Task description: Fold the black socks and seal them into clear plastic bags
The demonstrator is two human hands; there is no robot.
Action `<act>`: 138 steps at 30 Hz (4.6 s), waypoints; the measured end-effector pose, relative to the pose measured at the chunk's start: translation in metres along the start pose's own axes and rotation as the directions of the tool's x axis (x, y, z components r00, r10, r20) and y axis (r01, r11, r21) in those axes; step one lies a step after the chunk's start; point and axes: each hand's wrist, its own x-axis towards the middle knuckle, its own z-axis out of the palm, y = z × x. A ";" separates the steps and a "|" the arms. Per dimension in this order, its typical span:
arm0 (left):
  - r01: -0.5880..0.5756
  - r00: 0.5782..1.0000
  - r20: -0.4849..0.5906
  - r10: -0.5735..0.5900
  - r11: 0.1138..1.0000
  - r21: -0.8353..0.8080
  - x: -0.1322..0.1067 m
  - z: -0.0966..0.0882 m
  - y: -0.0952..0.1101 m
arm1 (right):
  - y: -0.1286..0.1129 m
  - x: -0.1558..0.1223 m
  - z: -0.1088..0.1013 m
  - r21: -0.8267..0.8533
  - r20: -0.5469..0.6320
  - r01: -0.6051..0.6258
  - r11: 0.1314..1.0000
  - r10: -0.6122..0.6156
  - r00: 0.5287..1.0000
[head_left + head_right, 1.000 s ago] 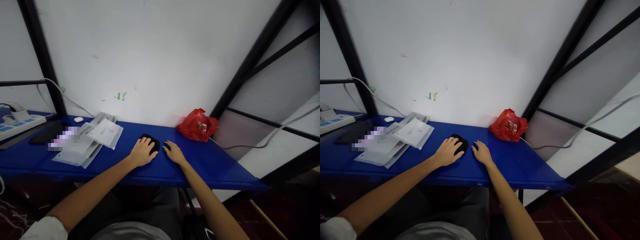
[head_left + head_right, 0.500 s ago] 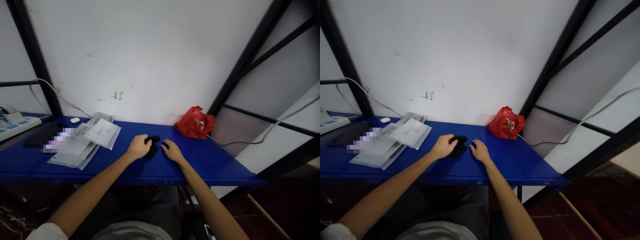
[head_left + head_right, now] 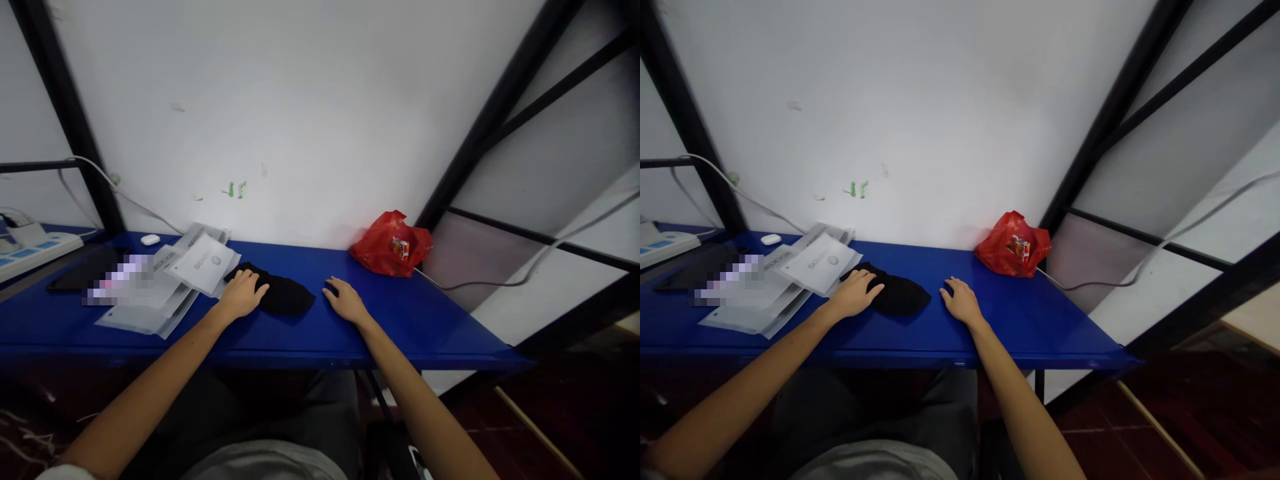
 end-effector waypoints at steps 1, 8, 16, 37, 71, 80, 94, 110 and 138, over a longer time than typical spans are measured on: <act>-0.018 1.000 -0.004 0.018 1.000 0.000 -0.001 0.001 0.000 | 0.000 0.000 0.000 0.012 -0.009 0.004 1.000 -0.004 1.000; -0.003 1.000 -0.008 0.003 0.999 -0.036 -0.001 -0.002 -0.004 | -0.031 -0.012 -0.015 0.129 -0.315 0.181 0.975 -0.132 0.940; -0.023 0.991 -0.132 0.036 0.995 0.096 0.004 -0.024 0.027 | -0.110 -0.038 -0.008 -0.007 -0.066 0.378 0.926 -0.378 0.924; -0.065 0.993 0.110 0.043 0.977 0.201 0.012 -0.016 0.006 | -0.018 0.009 -0.025 -0.231 0.044 0.049 0.972 -0.040 0.998; -0.234 0.972 0.003 0.235 0.967 -0.101 -0.035 -0.070 0.005 | -0.058 -0.038 -0.080 0.161 -0.106 0.364 0.917 -0.351 0.931; -0.293 0.946 0.187 0.266 0.947 0.134 -0.028 -0.025 0.005 | -0.075 -0.018 -0.046 0.040 -0.008 0.316 0.948 -0.316 0.949; -0.256 0.952 0.203 0.229 0.960 0.117 -0.029 -0.027 -0.004 | -0.052 -0.052 -0.078 -0.021 0.272 0.348 0.937 -0.330 0.904; -0.204 0.965 0.214 0.153 0.950 0.238 -0.003 -0.019 -0.002 | -0.079 -0.004 -0.028 -0.232 0.211 0.274 0.933 -0.227 0.951; -0.074 0.964 0.257 0.073 0.997 -0.006 0.026 0.007 0.003 | -0.050 0.012 -0.020 -0.113 0.145 0.134 0.984 -0.117 0.982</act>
